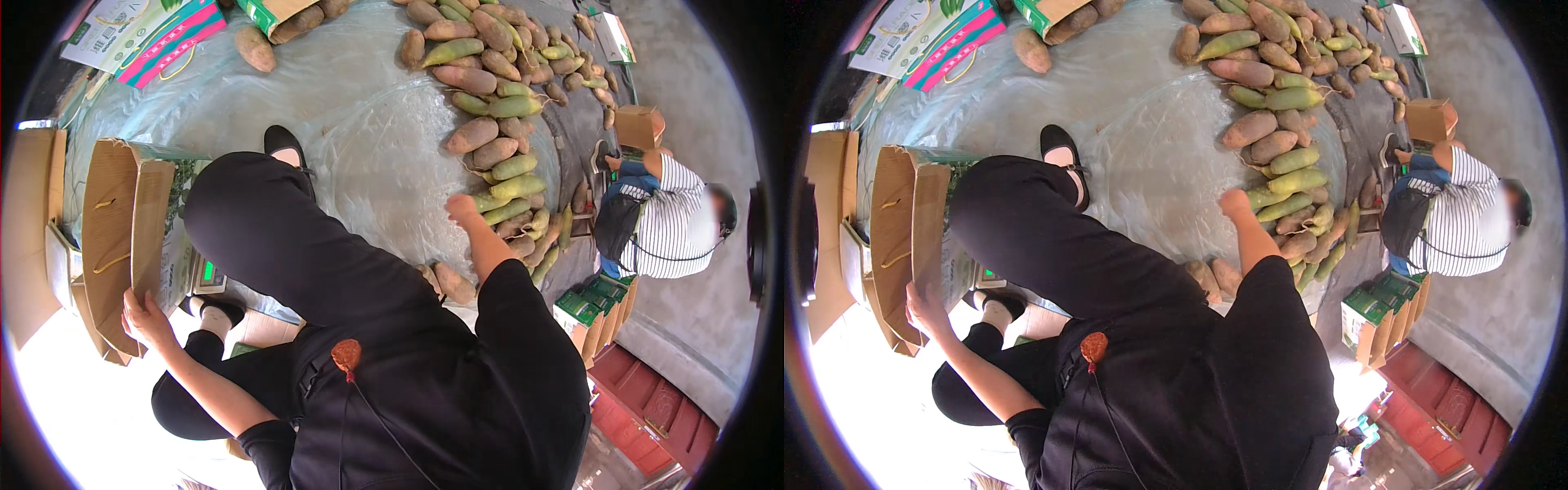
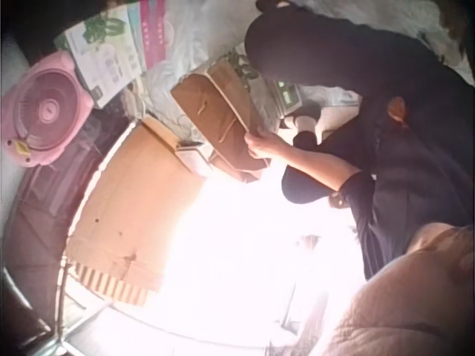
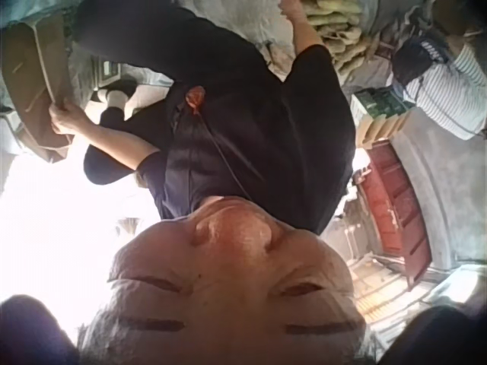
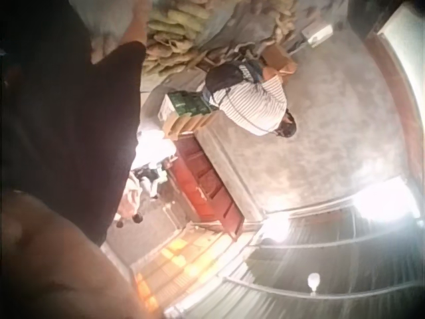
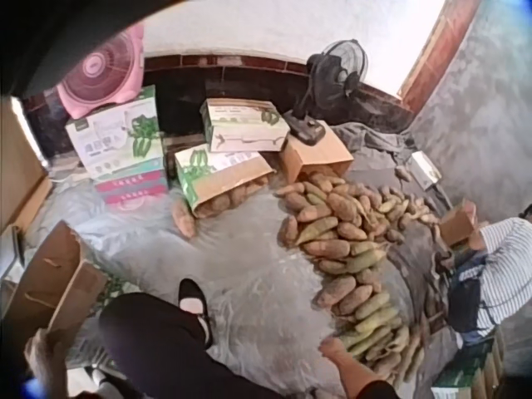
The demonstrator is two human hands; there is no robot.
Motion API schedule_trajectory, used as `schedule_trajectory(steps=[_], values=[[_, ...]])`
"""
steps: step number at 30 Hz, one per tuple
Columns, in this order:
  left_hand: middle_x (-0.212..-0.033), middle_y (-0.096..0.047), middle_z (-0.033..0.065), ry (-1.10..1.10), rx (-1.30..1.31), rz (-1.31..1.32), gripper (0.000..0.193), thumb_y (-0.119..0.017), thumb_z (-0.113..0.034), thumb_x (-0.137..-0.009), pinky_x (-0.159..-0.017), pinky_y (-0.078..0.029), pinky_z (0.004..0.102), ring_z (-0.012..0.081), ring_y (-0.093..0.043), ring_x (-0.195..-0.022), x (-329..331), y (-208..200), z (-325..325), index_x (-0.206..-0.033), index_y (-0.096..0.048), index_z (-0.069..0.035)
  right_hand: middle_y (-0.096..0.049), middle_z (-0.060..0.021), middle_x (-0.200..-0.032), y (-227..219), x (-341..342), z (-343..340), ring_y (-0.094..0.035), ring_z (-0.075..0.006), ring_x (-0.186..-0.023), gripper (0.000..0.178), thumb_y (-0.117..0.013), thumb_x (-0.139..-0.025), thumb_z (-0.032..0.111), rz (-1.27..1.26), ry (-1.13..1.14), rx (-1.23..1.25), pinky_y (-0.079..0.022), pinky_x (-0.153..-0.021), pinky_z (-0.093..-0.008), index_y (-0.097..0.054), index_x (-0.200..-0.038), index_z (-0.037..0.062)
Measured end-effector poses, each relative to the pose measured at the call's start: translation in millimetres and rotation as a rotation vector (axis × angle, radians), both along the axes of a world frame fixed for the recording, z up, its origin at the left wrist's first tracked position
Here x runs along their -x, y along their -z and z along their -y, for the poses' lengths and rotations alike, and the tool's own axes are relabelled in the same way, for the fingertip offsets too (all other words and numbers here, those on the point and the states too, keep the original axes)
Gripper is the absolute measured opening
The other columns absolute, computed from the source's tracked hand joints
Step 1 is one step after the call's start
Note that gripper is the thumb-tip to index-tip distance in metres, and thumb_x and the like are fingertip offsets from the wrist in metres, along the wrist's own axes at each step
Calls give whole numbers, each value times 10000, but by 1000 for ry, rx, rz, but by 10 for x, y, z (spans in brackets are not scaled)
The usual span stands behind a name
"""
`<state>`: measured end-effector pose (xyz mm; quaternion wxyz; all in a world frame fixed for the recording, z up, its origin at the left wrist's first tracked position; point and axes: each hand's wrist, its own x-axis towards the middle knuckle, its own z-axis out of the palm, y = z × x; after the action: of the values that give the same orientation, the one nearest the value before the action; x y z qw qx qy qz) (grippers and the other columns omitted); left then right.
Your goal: Weighing produce on a scale and packing it into paper bags and cardboard boxes.
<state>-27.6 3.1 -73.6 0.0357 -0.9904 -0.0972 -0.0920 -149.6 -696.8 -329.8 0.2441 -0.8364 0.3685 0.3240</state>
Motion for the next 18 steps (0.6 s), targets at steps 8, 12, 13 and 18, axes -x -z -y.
schedule_trajectory(steps=[8,12,13,18], values=[[-945,-646,158,-39,-22,-48,284,-623,-145,-832,-888,-420,435,331,-607,-897,69,-98,-90,-1074,-563,-10,-592,-50,-927,-494,40,502,-582,-202,-782,276,-696,-827,295,162,1154,37,-463,-573,-369,-609,-1032,132],[-950,-643,153,3,-33,23,275,-624,-133,-819,-898,-418,433,328,-603,-908,63,-57,-36,-1071,-568,-40,-567,-74,-988,-570,25,761,-541,-252,-786,413,-764,-773,326,262,1347,51,-473,-660,-410,-598,-1106,146],[-950,-643,153,-26,-45,25,275,-624,-133,-819,-898,-418,433,328,-603,-908,44,-59,-9,-1071,-568,-40,-558,-73,-1019,-591,17,781,-535,-251,-804,410,-769,-769,337,290,1386,39,-473,-678,-416,-603,-1097,157],[-942,-641,136,-12,40,30,236,-616,-123,-820,-917,-407,413,324,-601,-917,100,-78,-47,-1040,-570,-53,-566,-57,-844,-348,-70,1035,-479,-224,-606,359,-765,-781,307,311,1395,44,-373,-497,-408,-601,-1040,122]])
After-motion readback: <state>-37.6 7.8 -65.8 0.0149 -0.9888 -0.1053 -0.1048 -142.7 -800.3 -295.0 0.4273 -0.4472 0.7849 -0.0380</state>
